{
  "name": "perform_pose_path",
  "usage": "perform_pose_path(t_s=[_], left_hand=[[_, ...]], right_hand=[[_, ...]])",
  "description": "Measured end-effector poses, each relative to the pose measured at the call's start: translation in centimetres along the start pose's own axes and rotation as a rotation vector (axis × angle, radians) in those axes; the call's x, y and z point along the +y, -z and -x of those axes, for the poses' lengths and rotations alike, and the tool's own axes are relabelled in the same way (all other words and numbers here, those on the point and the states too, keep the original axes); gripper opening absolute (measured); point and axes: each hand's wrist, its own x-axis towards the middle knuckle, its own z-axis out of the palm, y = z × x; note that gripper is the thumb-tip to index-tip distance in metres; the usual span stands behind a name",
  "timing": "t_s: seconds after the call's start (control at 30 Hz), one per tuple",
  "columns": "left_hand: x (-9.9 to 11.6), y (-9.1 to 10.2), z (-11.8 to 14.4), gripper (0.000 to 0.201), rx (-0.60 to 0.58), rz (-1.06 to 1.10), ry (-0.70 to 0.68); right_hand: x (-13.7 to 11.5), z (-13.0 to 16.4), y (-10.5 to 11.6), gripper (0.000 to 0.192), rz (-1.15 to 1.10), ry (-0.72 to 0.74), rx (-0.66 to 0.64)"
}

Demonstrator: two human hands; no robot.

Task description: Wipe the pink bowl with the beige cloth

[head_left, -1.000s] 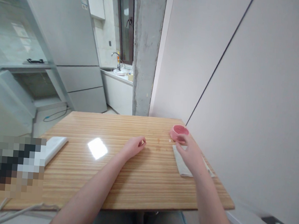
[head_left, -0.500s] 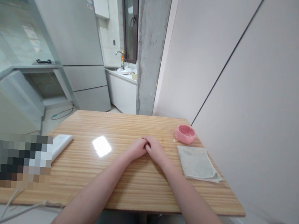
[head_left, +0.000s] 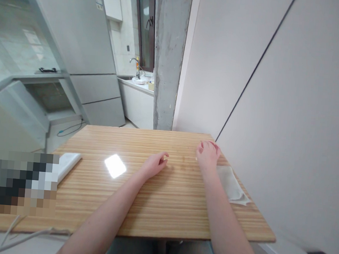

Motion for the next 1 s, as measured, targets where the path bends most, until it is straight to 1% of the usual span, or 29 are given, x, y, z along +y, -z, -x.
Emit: perform_pose_path(t_s=[0.07, 0.13, 0.27, 0.37, 0.43, 0.47, 0.57, 0.67, 0.73, 0.8, 0.9, 1.0], left_hand=[[-0.1, 0.0, 0.0, 0.028, 0.009, 0.010, 0.004], [-0.1, 0.0, -0.1, 0.030, 0.005, 0.017, -0.001], [-0.1, -0.2, -0.1, 0.031, 0.018, 0.034, -0.005], [-0.2, -0.2, -0.3, 0.032, 0.067, 0.033, 0.003], [-0.2, -0.2, -0.3, 0.036, 0.123, 0.006, -0.004], [-0.3, -0.1, -0.3, 0.039, 0.150, -0.016, -0.022], [-0.2, 0.1, -0.2, 0.051, 0.208, -0.104, -0.110], [0.1, 0.7, 0.0, 0.066, 0.236, -0.199, -0.180], [0.3, 1.2, 0.1, 0.071, 0.234, -0.240, -0.225], [0.6, 2.0, 0.1, 0.061, 0.207, -0.250, -0.279], [1.1, 3.3, 0.2, 0.033, 0.102, -0.199, -0.342], [1.6, 4.2, 0.5, 0.017, -0.004, -0.155, -0.319]], right_hand=[[1.4, -0.5, 0.0, 0.035, 0.093, -0.067, -0.098], [1.9, -0.4, -0.4, 0.034, 0.166, -0.122, -0.169], [1.7, 0.0, -0.9, 0.034, 0.224, -0.253, -0.123], [1.7, -0.1, -0.7, 0.034, 0.208, -0.246, -0.124], [1.6, -0.2, -0.4, 0.032, 0.184, -0.181, -0.110], [1.4, -0.1, -0.3, 0.031, 0.165, -0.119, -0.101], [-0.3, 0.4, -0.4, 0.026, 0.073, 0.133, -0.106], [-2.7, 1.5, -1.0, 0.019, -0.030, 0.343, -0.196], [-4.3, 2.4, -1.3, 0.014, -0.086, 0.452, -0.276], [-5.4, 3.2, -1.4, 0.009, -0.180, 0.535, -0.338], [-6.1, 3.8, -1.5, 0.005, -0.337, 0.618, -0.373], [-6.2, 4.1, -1.7, 0.007, -0.429, 0.621, -0.424]])
